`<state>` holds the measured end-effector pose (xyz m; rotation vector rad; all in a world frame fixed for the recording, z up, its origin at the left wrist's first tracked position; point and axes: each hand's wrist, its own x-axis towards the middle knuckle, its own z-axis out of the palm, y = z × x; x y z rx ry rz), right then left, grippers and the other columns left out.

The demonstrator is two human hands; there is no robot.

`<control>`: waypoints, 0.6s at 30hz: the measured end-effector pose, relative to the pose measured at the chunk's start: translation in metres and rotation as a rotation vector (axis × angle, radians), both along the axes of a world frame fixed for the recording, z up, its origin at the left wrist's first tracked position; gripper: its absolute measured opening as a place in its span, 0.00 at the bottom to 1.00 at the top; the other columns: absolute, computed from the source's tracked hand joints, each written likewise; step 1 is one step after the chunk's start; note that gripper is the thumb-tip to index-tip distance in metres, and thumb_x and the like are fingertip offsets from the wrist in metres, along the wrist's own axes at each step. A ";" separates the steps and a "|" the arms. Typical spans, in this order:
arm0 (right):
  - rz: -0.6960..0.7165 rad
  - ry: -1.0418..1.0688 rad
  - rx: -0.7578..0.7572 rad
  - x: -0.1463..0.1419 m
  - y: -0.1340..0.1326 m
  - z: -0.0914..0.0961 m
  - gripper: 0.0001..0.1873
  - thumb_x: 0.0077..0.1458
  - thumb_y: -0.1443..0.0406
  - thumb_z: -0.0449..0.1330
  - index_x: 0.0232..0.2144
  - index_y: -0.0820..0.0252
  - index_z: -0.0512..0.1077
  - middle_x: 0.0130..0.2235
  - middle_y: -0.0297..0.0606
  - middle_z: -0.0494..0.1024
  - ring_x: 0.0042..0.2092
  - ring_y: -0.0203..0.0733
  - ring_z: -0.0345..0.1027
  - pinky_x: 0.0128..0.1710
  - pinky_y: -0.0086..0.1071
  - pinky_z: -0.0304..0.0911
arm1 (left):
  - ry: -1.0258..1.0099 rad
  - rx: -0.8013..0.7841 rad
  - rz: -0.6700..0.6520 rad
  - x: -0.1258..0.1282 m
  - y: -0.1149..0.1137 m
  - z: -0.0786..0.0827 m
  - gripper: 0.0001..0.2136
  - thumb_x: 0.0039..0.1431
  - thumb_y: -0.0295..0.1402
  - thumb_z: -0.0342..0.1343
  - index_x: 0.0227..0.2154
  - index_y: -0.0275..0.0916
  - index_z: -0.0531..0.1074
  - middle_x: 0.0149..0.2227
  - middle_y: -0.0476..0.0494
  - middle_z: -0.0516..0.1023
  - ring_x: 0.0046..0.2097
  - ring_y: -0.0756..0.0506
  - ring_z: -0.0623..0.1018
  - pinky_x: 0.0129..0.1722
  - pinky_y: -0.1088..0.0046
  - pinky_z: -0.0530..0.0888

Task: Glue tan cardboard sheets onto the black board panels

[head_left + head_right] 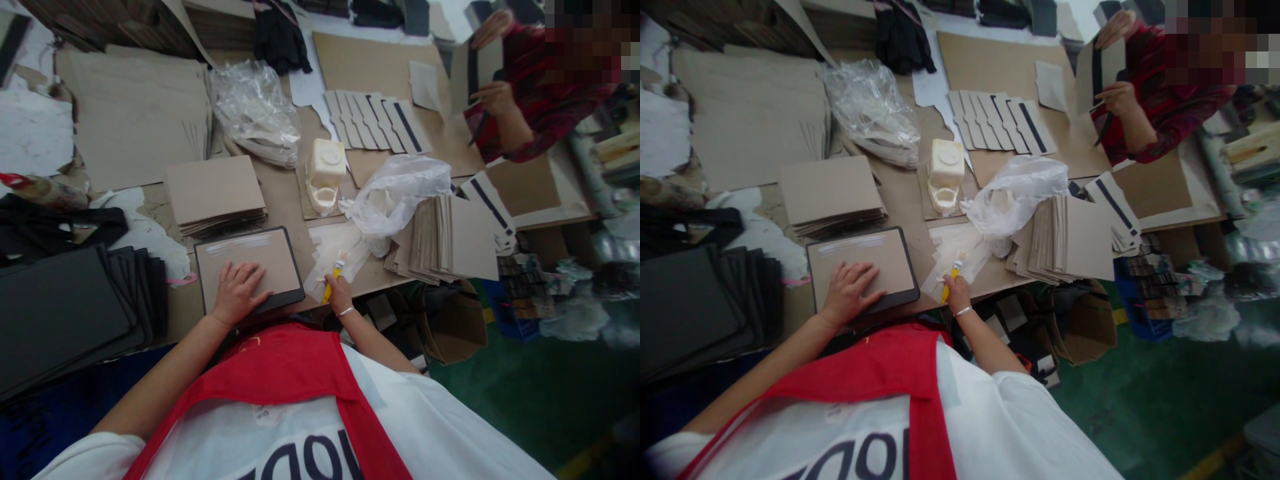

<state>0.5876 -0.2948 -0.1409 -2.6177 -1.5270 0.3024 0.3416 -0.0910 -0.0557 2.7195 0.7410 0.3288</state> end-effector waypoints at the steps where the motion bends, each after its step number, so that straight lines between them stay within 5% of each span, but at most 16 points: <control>1: -0.007 0.010 0.006 0.001 0.001 0.000 0.13 0.58 0.69 0.50 0.42 0.61 0.71 0.31 0.41 0.68 0.36 0.43 0.60 0.38 0.31 0.56 | 0.001 0.004 -0.003 0.000 0.001 -0.001 0.21 0.54 0.47 0.54 0.49 0.44 0.71 0.52 0.39 0.71 0.54 0.37 0.67 0.60 0.49 0.53; 10: -0.128 0.002 0.117 -0.003 0.011 0.009 0.14 0.59 0.65 0.51 0.45 0.63 0.70 0.34 0.43 0.70 0.38 0.43 0.61 0.39 0.32 0.58 | 0.023 -0.039 -0.044 0.000 0.005 0.011 0.21 0.55 0.46 0.52 0.49 0.42 0.71 0.52 0.38 0.71 0.54 0.38 0.68 0.60 0.49 0.53; 18: -0.070 -0.057 0.081 -0.004 0.015 -0.009 0.14 0.57 0.71 0.49 0.42 0.64 0.71 0.30 0.42 0.68 0.35 0.42 0.59 0.37 0.32 0.56 | 0.045 -0.050 -0.065 0.000 0.007 0.013 0.21 0.55 0.45 0.53 0.49 0.41 0.70 0.52 0.37 0.71 0.54 0.37 0.67 0.60 0.48 0.53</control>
